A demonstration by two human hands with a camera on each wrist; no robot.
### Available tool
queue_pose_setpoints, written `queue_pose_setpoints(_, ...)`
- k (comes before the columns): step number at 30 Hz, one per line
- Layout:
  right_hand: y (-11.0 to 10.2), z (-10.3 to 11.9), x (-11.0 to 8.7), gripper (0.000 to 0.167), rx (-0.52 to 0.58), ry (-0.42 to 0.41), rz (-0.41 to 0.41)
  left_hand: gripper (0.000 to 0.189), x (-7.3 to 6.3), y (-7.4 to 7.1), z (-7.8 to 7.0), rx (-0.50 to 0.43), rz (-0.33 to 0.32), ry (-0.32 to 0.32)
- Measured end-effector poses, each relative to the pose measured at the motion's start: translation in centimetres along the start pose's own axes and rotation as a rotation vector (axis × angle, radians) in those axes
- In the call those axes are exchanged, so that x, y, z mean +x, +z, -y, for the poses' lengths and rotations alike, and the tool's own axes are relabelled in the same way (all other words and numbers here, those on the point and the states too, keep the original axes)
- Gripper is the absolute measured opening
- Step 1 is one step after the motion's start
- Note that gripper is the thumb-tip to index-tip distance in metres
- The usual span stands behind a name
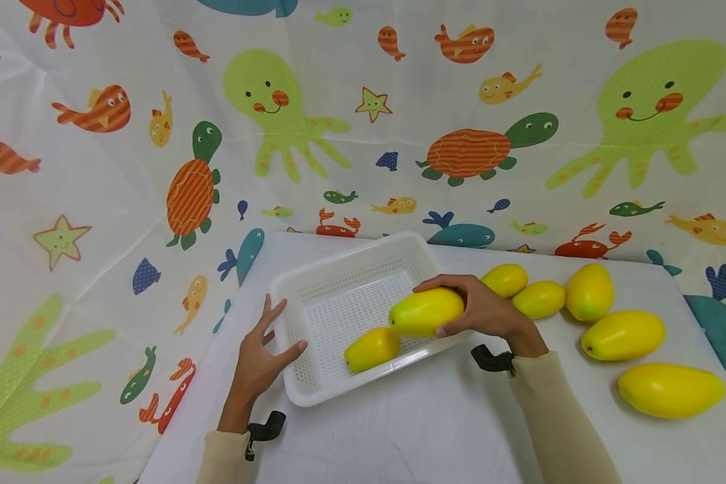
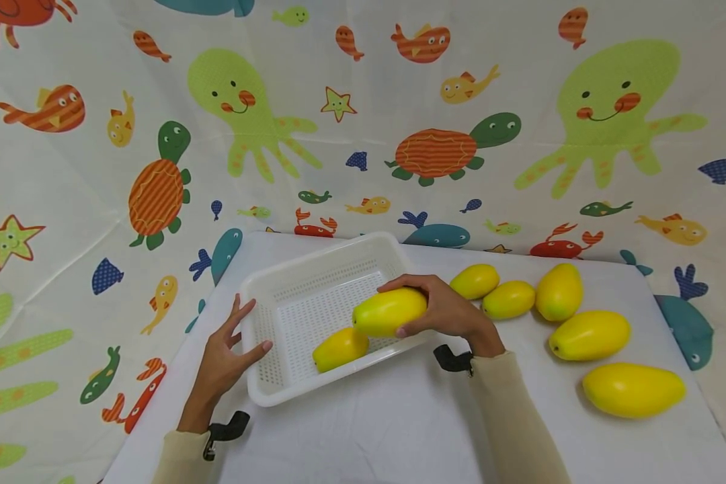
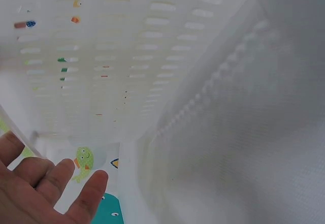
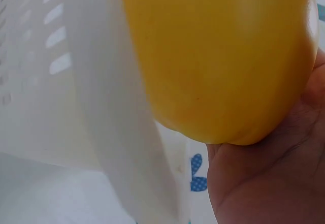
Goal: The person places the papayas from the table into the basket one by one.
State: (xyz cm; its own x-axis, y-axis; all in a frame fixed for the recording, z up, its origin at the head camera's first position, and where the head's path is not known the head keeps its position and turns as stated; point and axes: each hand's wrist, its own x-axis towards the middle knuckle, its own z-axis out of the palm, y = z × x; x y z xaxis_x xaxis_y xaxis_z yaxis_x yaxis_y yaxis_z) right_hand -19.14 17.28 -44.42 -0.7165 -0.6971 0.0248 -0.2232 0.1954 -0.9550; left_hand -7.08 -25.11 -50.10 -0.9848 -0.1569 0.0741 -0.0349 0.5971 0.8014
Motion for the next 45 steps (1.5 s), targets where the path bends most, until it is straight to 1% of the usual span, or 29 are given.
queue_pose_setpoints(4, 0.3, 0.1, 0.3, 0.069, -0.021, 0.013, 0.01, 0.092, 0.0, 0.0, 0.0, -0.001, 0.004, -0.002)
queue_pose_setpoints(12, 0.8, -0.2, 0.8, 0.066, -0.096, 0.033, 0.0, 0.092, 0.1, -0.1, -0.1, -0.008, 0.013, 0.004)
queue_pose_setpoints(19, 1.1, -0.1, 1.1, 0.066, -0.129, 0.063, 0.0, 0.091, 0.2, -0.1, 0.0, -0.022, 0.008, 0.017)
queue_pose_setpoints(26, 1.4, -0.1, 1.2, 0.065, -0.183, 0.068, 0.015, 0.091, 0.2, -0.1, 0.1, -0.024, 0.01, 0.012)
queue_pose_setpoints(35, 1.6, -0.1, 1.3, 0.065, -0.192, 0.09, 0.043, 0.091, 0.1, -0.2, 0.1, -0.03, 0.009, 0.014)
queue_pose_setpoints(38, 1.6, 0.1, 1.3, 0.064, -0.216, 0.099, 0.047, 0.091, 0.1, -0.1, 0.1, -0.028, 0.009, 0.013)
queue_pose_setpoints(45, 1.8, 0.2, 1.7, 0.045, -0.286, 0.095, 0.009, 0.092, 0.2, 0.0, 0.1, -0.023, 0.004, 0.017)
